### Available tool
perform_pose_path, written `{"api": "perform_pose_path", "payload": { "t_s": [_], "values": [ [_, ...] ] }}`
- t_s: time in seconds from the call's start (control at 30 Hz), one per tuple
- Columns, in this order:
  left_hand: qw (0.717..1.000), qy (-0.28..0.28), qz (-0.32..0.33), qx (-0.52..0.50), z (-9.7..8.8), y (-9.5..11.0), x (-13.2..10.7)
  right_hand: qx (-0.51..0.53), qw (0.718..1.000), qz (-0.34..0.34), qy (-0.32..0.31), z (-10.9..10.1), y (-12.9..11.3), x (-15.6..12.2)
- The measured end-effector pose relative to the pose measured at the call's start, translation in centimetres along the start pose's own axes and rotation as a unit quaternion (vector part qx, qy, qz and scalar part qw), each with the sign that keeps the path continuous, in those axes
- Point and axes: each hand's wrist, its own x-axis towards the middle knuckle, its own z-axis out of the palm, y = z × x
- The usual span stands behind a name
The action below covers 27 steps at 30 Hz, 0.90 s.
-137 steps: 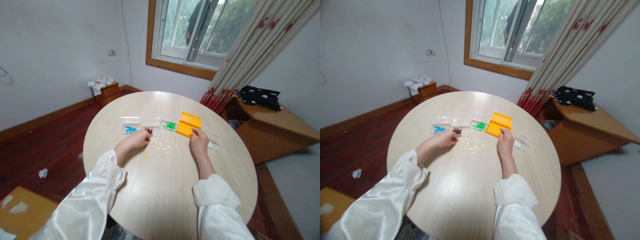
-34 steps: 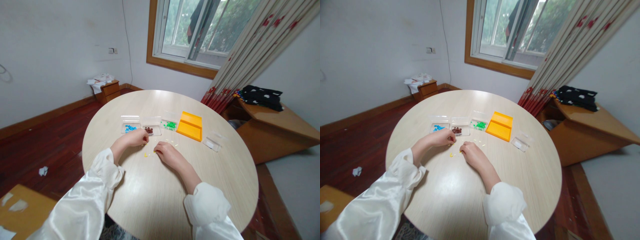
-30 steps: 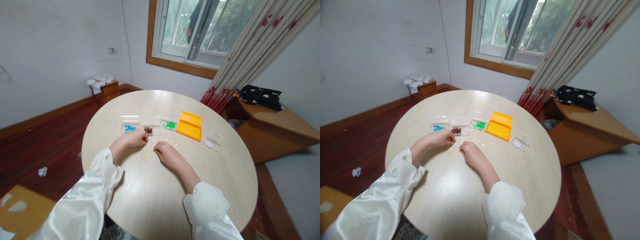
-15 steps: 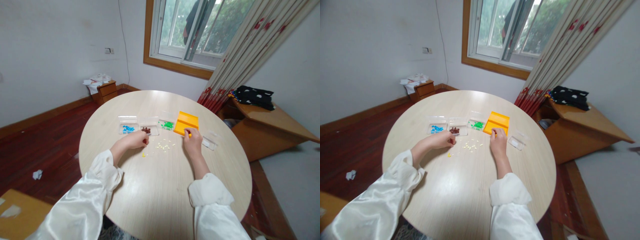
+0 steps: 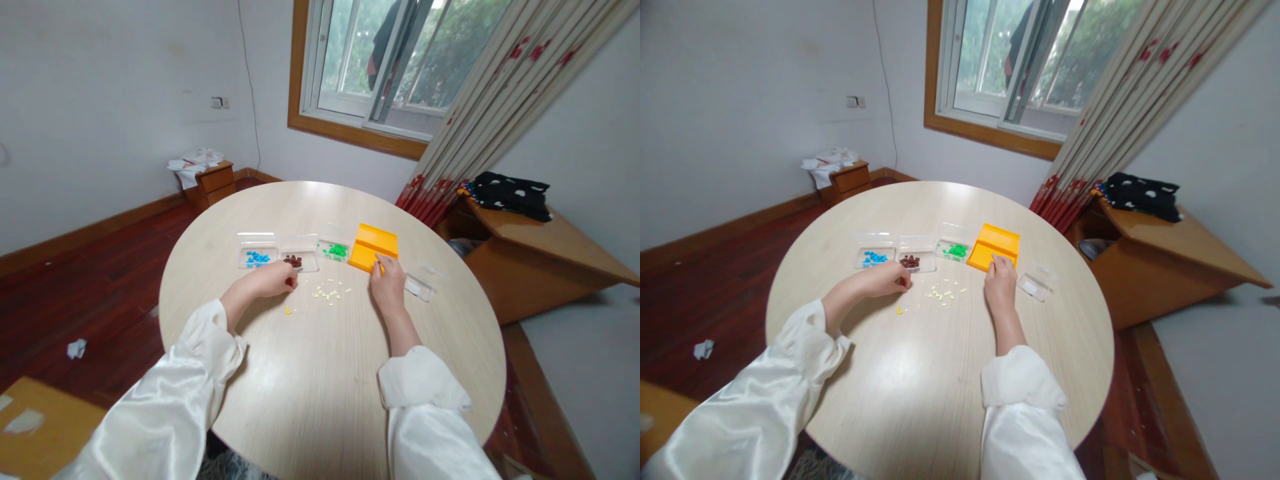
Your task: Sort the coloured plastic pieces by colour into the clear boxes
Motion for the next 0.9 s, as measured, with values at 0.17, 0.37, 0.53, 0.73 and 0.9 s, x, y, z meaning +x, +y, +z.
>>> {"api": "perform_pose_path", "payload": {
  "t_s": [0.17,0.37,0.53,0.73,0.9],
  "values": [
    [1.000,0.010,0.003,-0.010,0.3,-0.4,0.3,0.071,0.991,-0.080,-0.079,-0.9,-5.4,-1.0],
    [0.999,0.020,0.030,0.001,0.3,-0.2,0.1,0.173,0.919,-0.208,-0.285,-1.1,-12.3,-4.1],
    [0.999,0.022,0.028,-0.001,0.0,0.3,-0.3,0.141,0.875,-0.261,-0.383,-0.8,-14.0,-5.6],
    [1.000,0.014,0.019,0.005,0.0,0.3,-0.1,0.104,0.866,-0.271,-0.408,-0.7,-14.0,-5.5],
    [0.999,0.026,0.024,0.003,-0.2,0.5,-0.3,0.080,0.870,-0.267,-0.407,-0.6,-14.3,-5.4]
  ]
}}
